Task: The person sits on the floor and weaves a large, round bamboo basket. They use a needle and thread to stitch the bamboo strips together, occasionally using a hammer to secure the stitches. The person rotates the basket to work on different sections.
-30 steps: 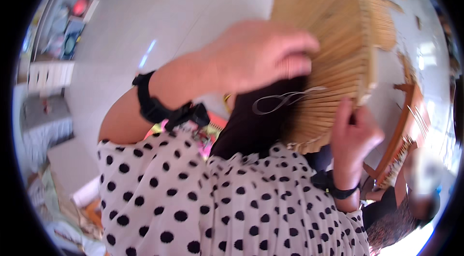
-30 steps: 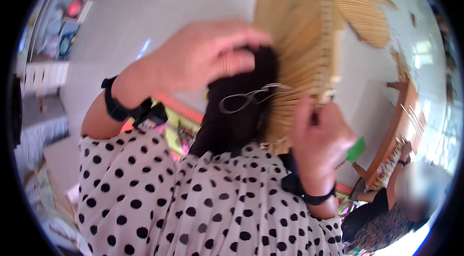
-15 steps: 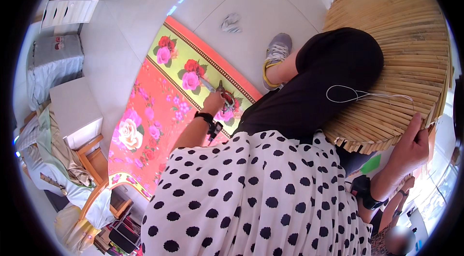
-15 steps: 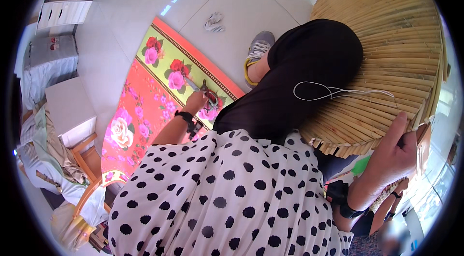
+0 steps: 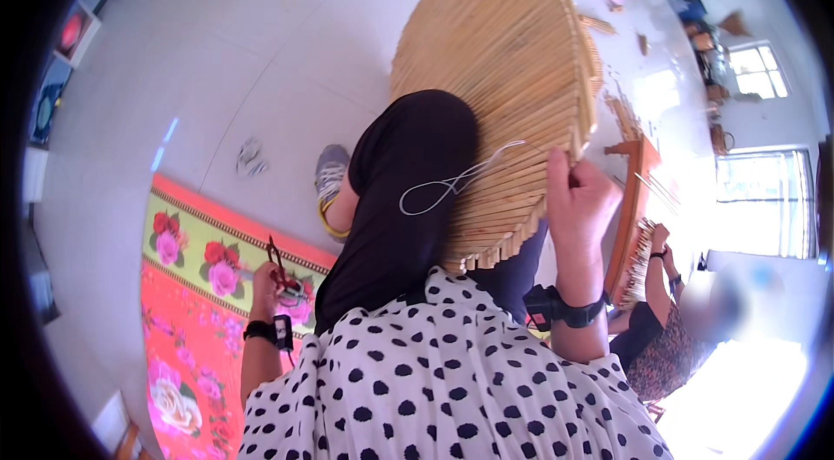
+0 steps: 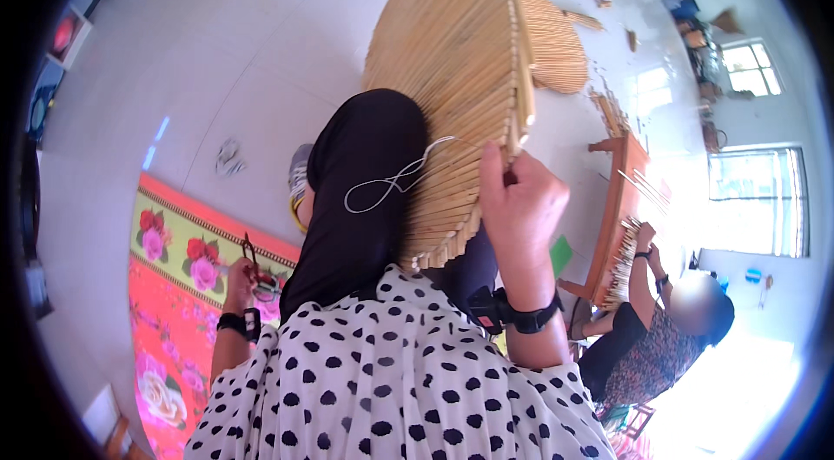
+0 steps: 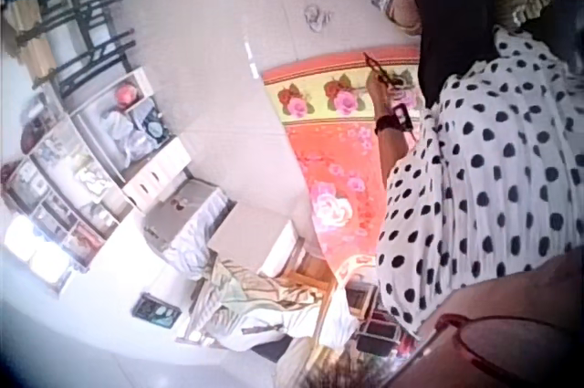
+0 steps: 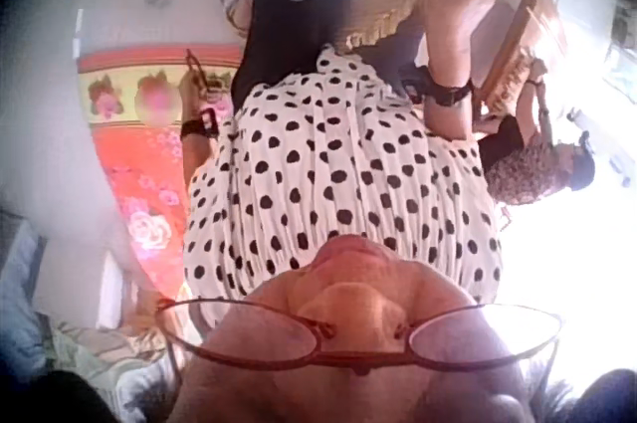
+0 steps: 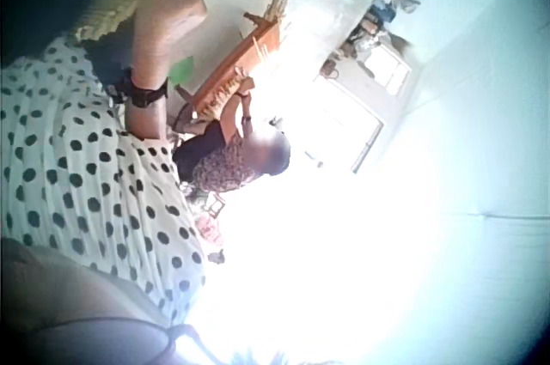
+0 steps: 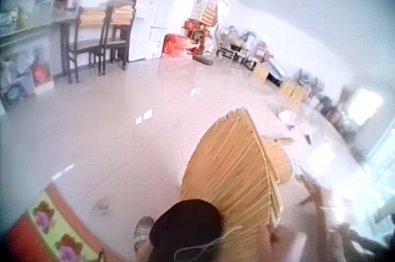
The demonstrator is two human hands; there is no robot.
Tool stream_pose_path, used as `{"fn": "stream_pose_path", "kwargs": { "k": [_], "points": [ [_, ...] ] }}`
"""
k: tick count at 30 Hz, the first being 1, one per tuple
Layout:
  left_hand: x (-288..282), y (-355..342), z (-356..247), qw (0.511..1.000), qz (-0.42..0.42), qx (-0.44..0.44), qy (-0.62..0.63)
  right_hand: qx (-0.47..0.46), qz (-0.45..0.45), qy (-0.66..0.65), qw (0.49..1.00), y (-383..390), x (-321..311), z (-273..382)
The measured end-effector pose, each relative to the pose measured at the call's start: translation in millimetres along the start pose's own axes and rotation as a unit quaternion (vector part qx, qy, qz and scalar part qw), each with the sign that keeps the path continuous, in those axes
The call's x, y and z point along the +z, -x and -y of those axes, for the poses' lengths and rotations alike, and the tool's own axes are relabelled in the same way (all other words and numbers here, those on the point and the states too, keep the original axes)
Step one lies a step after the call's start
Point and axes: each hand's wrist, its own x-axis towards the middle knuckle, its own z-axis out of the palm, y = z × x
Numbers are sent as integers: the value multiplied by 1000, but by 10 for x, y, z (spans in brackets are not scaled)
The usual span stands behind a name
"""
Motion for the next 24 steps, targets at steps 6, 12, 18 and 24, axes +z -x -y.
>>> {"fn": "stream_pose_path", "kwargs": {
  "k": [6,12,18,24],
  "points": [
    [2093,1246,-2040,912,123,371,-123,18,8,-1,1000,52,3,-38],
    [3291,1886,-2240,778,325,490,-221,13,0,-28,1000,60,83,-16],
    [3719,1865,-1987,778,271,518,-229,5,-15,-48,999,55,100,43],
    [3800,1925,-1950,794,262,505,-215,5,-12,-28,1000,54,109,10]
  ]
}}
